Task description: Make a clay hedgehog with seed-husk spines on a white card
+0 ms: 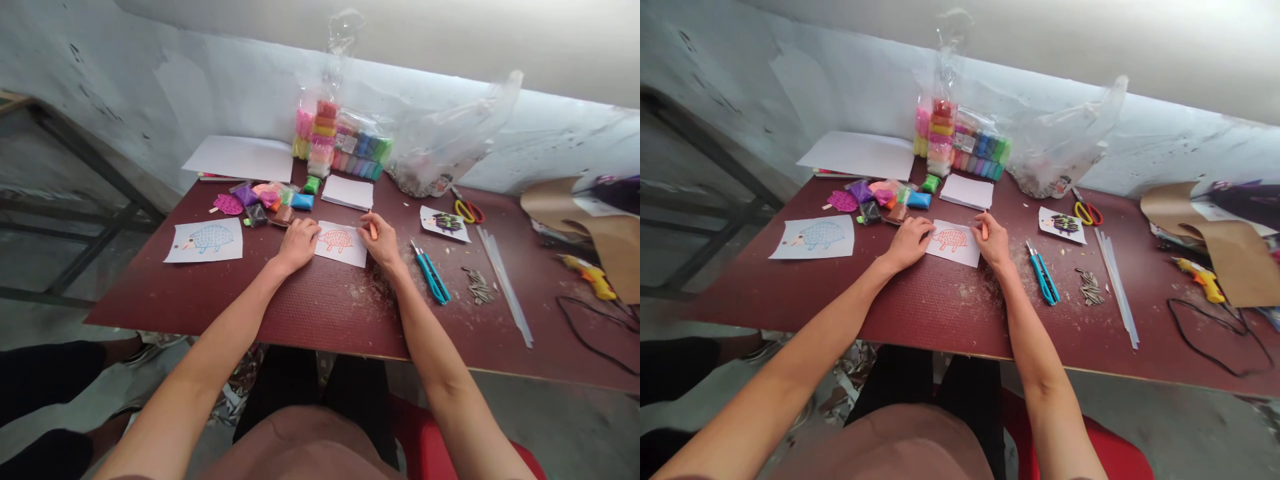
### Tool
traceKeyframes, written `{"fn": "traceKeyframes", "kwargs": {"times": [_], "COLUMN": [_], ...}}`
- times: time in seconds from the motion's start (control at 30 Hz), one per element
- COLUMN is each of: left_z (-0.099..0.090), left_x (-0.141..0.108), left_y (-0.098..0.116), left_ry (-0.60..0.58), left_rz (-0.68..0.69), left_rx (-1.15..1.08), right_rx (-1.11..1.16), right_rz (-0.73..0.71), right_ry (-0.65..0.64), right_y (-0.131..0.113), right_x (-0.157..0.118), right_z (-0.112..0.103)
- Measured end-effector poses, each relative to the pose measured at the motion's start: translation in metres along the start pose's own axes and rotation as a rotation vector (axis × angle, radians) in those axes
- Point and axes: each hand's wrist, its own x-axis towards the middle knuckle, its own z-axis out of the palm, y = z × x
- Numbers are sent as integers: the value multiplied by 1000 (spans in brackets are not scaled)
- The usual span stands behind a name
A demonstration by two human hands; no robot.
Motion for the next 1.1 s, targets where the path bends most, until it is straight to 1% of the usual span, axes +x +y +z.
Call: {"fn": "traceKeyframes", "kwargs": {"times": [0.1, 0.2, 0.3, 0.37, 0.43, 0.6, 0.7, 0.8, 0.87, 1.0, 1.03, 1.1], "left_z": [0, -1, -1, -1, -1, -1, -1, 0, 0, -2, -2, -3], "left_x": [1, 2, 3, 3, 2, 0, 0, 0, 0, -1, -1, -1], "left_y": [-2, -3, -2, -2, -1, 2, 2, 1, 0, 2, 2, 3], "left_ry": [0, -10, -18, -14, -8, -9, 2, 7, 6, -8, -14, -20], "left_rz": [10, 4, 6, 14, 19, 28, 29, 33, 33, 31, 31, 31], "left_rx": [1, -5, -10, -4, 10, 37, 24, 17, 19, 25, 26, 29], "right_rx": [-84, -225, -363, -437, -499, -588, -561, -528, -513, -495, -515, -587], "right_rz": [28, 8, -36, -52, -53, -68, -75, -73, -57, 37, 83, 186], "right_ry": [39, 64, 116, 128, 100, -53, -111, -120, -88, 67, 81, 29], "right_y": [0, 5, 15, 23, 30, 35, 33, 31, 30, 21, 18, 10], "right_x": [2, 5, 7, 5, 2, -6, -4, -1, -1, -4, -5, -7], "right_z": [6, 10, 6, 0, -5, -9, -7, -11, -16, -26, -27, -27]}}
